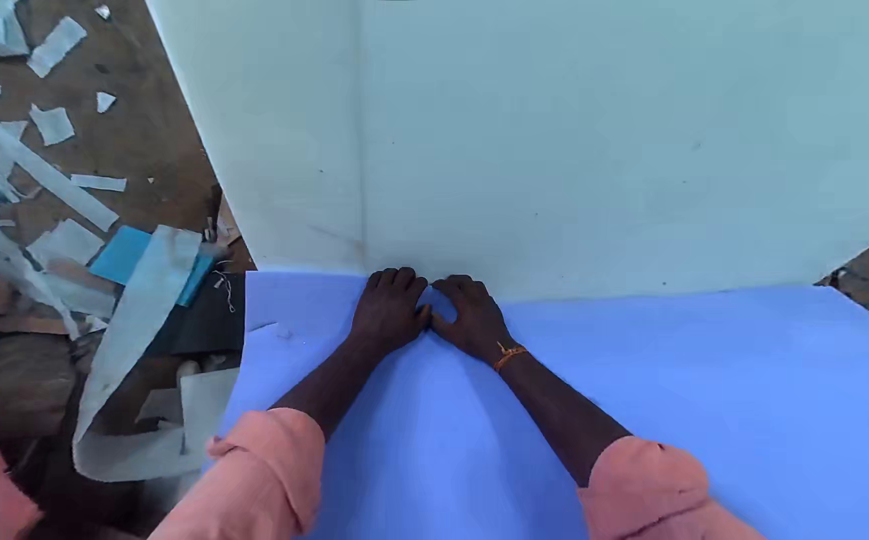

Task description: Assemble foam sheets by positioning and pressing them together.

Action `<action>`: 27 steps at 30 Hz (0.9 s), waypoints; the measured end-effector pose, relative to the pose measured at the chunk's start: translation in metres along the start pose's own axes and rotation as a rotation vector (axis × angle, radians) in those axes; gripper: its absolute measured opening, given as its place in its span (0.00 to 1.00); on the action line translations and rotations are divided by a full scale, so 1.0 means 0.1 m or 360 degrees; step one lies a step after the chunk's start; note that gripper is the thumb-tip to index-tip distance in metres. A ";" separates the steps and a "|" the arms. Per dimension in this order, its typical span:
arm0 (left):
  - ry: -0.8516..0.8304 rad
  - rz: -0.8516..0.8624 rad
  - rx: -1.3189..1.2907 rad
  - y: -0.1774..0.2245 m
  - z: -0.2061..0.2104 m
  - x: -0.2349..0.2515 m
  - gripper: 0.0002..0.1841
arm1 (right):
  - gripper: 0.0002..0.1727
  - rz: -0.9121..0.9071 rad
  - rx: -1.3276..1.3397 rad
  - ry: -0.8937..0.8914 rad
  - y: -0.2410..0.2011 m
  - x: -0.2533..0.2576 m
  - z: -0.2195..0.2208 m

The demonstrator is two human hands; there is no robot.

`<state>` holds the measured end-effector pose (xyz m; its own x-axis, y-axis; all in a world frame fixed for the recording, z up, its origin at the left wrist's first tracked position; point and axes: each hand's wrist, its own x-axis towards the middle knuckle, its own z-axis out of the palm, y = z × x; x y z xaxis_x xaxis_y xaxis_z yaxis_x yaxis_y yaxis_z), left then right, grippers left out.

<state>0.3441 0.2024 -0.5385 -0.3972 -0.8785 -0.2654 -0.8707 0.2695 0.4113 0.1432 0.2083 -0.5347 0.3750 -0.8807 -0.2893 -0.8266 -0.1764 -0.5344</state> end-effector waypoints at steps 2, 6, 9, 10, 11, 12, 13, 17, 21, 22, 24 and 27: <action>-0.0130 -0.0022 -0.0020 0.06 -0.01 -0.06 0.22 | 0.26 0.0006 0.0045 -0.0086 -0.07 -0.03 -0.06; -0.0322 -0.0086 -0.0009 0.08 0.04 -0.09 0.18 | 0.22 0.0065 -0.0073 -0.0266 -0.02 -0.02 0.11; -0.0558 -0.0137 -0.0011 0.08 -0.03 -0.03 0.19 | 0.21 0.0105 -0.0079 -0.0500 -0.04 0.09 0.02; -0.0648 -0.0158 0.0000 0.09 -0.05 -0.01 0.20 | 0.22 0.0121 -0.0116 -0.0615 -0.05 0.15 -0.01; -0.0721 -0.0178 0.0014 0.09 -0.05 0.00 0.21 | 0.22 0.0146 -0.0171 -0.0731 -0.06 0.21 0.00; -0.0804 -0.0207 0.0034 0.11 -0.01 0.00 0.23 | 0.23 0.0205 -0.0229 -0.0888 -0.08 0.28 0.04; -0.0914 -0.0254 0.0055 0.16 0.03 -0.02 0.26 | 0.24 0.0272 -0.0266 -0.1030 -0.09 0.30 0.11; -0.0896 -0.0198 0.0100 0.07 0.06 0.01 0.28 | 0.25 0.0304 -0.0003 -0.1214 0.02 0.48 0.04; -0.1004 -0.0280 0.0121 0.16 -0.03 0.06 0.33 | 0.20 0.0284 0.0137 -0.0492 0.06 -0.05 -0.06; -0.1015 -0.0300 0.0142 0.17 0.00 0.05 0.35 | 0.20 0.0309 0.0042 -0.0407 0.03 -0.12 -0.05; -0.0987 -0.0290 0.0109 0.18 0.04 0.05 0.35 | 0.21 0.0332 -0.0189 -0.0470 0.01 -0.08 -0.01; -0.0771 -0.0107 -0.0077 0.00 -0.02 -0.06 0.30 | 0.21 0.0359 -0.0317 -0.0727 -0.13 0.12 -0.10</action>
<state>0.3467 0.2069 -0.5354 -0.4399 -0.6057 -0.6630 -0.8891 0.1901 0.4163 0.1540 0.1950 -0.5234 0.2863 -0.6337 -0.7187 -0.9546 -0.1241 -0.2709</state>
